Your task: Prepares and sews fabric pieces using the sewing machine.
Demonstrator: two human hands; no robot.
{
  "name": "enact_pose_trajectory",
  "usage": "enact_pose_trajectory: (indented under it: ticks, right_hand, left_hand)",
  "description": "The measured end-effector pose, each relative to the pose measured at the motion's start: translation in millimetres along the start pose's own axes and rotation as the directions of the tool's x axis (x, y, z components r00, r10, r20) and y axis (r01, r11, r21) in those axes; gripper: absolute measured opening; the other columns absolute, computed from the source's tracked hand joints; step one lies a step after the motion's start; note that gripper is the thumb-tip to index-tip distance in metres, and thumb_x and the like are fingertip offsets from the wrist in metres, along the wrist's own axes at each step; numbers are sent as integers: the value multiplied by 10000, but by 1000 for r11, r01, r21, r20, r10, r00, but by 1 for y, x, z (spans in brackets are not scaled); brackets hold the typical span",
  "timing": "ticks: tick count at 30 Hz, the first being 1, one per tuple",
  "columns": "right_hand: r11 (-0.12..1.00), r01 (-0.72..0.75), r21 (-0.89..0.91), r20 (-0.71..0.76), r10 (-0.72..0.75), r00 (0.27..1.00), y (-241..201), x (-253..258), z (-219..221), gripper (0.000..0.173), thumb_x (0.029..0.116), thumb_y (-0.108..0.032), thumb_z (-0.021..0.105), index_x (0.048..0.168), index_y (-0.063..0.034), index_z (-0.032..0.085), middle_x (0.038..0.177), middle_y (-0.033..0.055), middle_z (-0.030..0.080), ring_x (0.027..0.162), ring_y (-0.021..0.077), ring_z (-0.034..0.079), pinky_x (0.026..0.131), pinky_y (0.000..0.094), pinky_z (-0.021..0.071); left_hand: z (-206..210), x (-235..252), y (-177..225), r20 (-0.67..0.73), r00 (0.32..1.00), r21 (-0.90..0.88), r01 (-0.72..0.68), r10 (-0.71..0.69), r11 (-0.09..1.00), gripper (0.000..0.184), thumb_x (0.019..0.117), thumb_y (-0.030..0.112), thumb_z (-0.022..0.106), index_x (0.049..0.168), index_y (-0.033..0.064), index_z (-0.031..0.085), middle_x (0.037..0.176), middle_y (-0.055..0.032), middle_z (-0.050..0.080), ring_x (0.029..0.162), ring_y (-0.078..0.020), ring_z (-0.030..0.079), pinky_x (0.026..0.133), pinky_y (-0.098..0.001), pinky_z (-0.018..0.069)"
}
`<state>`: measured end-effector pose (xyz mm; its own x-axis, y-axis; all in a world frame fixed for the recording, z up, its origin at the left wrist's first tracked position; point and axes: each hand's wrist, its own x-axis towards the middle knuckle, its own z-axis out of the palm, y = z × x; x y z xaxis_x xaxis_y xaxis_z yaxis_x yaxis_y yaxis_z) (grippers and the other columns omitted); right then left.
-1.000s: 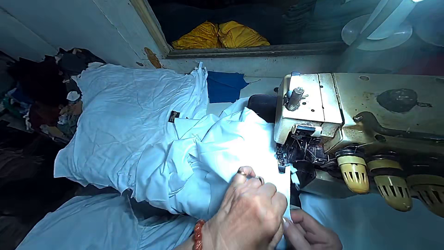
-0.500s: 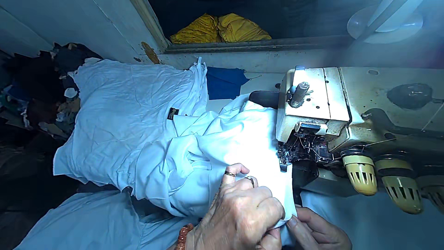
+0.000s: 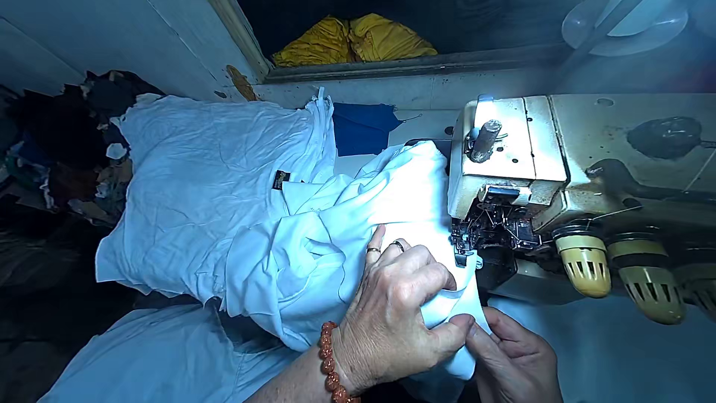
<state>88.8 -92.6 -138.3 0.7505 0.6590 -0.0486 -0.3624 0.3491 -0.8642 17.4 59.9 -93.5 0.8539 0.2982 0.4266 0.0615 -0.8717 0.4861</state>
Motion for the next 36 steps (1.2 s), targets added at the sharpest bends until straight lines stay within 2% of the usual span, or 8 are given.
enact_pose_trajectory:
  ticks: [5,10,23,25,26,32,34,36]
  right_hand:
    - [1000,8,-1,16,-8,1000,0,-7,-1,261,875,128,636,1065,-14,743,908,11,786,808,63,744,756,240,626]
    - [996,87,-18,71,-85,994,7,-7,-2,256,912,38,676,1123,-78,761,978,-27,791,869,36,740,803,227,619]
    - [998,68,-14,158,-65,985,21,3,33,165,971,90,535,1026,61,688,805,74,769,692,144,757,643,295,652]
    - [999,32,-33,165,-26,986,19,4,38,160,971,90,531,1032,74,678,809,90,774,692,154,762,643,292,651]
    - [999,22,-42,180,-14,984,17,4,38,160,973,88,529,1044,74,672,814,89,776,695,151,763,644,287,649]
    - [852,331,-405,343,-194,919,7,8,19,340,1095,-158,436,1269,101,572,902,60,763,759,87,742,662,251,637]
    - [771,446,-455,469,-218,856,9,13,8,491,1124,-318,387,1382,75,528,1093,112,749,926,95,738,784,251,630]
    - [723,475,-502,492,-212,844,4,14,-2,351,1094,-202,475,1236,55,666,1039,122,748,911,64,709,826,217,585]
  left_hand:
    - [3,-12,6,-82,995,4,-60,60,998,132,888,234,655,768,197,697,880,64,682,983,-85,658,1184,-631,245]
    - [6,-17,9,-109,972,103,-200,210,974,163,922,176,621,790,151,714,720,32,652,761,-110,621,1109,-513,304]
    - [3,26,-20,-96,980,254,-145,174,956,172,879,143,631,810,141,788,959,1,775,954,-168,732,1154,-662,305]
    - [4,32,-27,-99,990,248,-76,103,966,176,883,144,625,856,141,799,1017,-6,763,983,-182,707,1063,-561,436]
    - [4,34,-29,-101,993,238,-29,54,971,172,883,148,628,880,145,800,1037,-6,745,981,-183,670,916,-434,504]
    - [-19,0,-24,-132,979,134,175,-157,975,149,807,86,614,895,117,729,883,19,660,746,-55,626,608,-213,530]
    - [-20,-26,-9,-78,984,-40,157,-160,987,110,839,96,603,874,100,708,852,15,675,739,-15,633,626,-158,537]
    - [-16,-48,5,56,992,-264,123,-112,957,128,895,77,623,948,21,725,887,-81,706,784,-79,670,697,-190,561]
